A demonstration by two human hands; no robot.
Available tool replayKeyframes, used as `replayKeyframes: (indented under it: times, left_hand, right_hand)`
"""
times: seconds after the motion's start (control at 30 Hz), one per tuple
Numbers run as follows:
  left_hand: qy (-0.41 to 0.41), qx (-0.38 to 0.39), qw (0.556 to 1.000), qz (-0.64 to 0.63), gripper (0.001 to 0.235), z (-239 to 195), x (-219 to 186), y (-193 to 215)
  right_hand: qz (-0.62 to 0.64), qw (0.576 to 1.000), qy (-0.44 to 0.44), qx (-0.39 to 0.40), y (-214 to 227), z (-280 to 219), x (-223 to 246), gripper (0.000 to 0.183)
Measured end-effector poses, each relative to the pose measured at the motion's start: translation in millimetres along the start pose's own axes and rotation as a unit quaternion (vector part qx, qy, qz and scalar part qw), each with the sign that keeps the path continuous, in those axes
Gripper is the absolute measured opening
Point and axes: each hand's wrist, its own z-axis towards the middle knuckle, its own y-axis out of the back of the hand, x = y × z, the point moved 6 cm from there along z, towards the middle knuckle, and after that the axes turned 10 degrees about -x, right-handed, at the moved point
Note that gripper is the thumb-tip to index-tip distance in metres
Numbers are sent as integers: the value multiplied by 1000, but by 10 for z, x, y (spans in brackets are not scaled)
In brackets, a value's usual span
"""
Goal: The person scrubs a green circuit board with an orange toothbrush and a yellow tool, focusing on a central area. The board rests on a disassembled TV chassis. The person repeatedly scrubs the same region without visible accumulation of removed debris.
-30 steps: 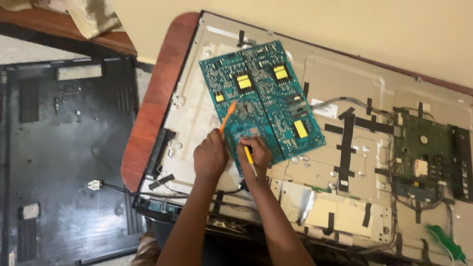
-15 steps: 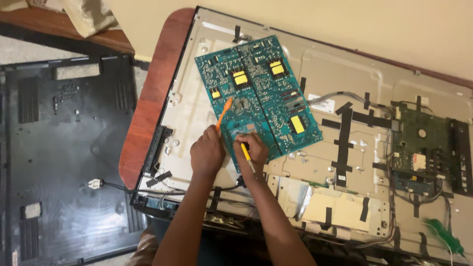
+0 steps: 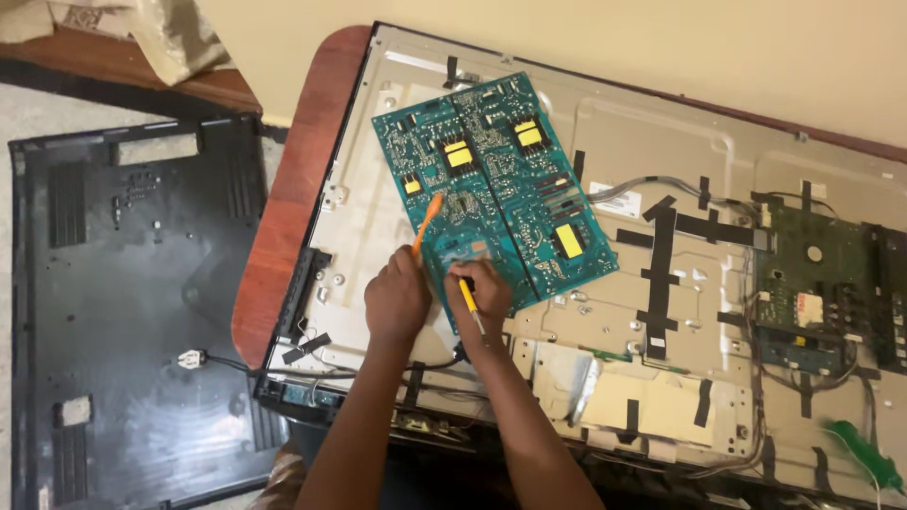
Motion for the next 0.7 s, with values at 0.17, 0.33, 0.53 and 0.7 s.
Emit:
replayKeyframes:
  times: [0.17,0.33,0.53,0.7]
  left_hand:
    - [20,22,1000,2,16,-108,-49,-33]
    - [3,-8,1000,-5,21,-5,-56,34]
    - [19,18,1000,8,18,48,-25,7]
    - [27,34,999,17,16,-131,-17,-73]
  right_hand:
    - [19,999,-35,5,69,-100,-52,11]
    - [48,999,2,-15,13,7,-15,12]
    - [18,999,-42,-2,-18,22,-51,11]
    - [20,1000,15,10,61,-95,-17,11]
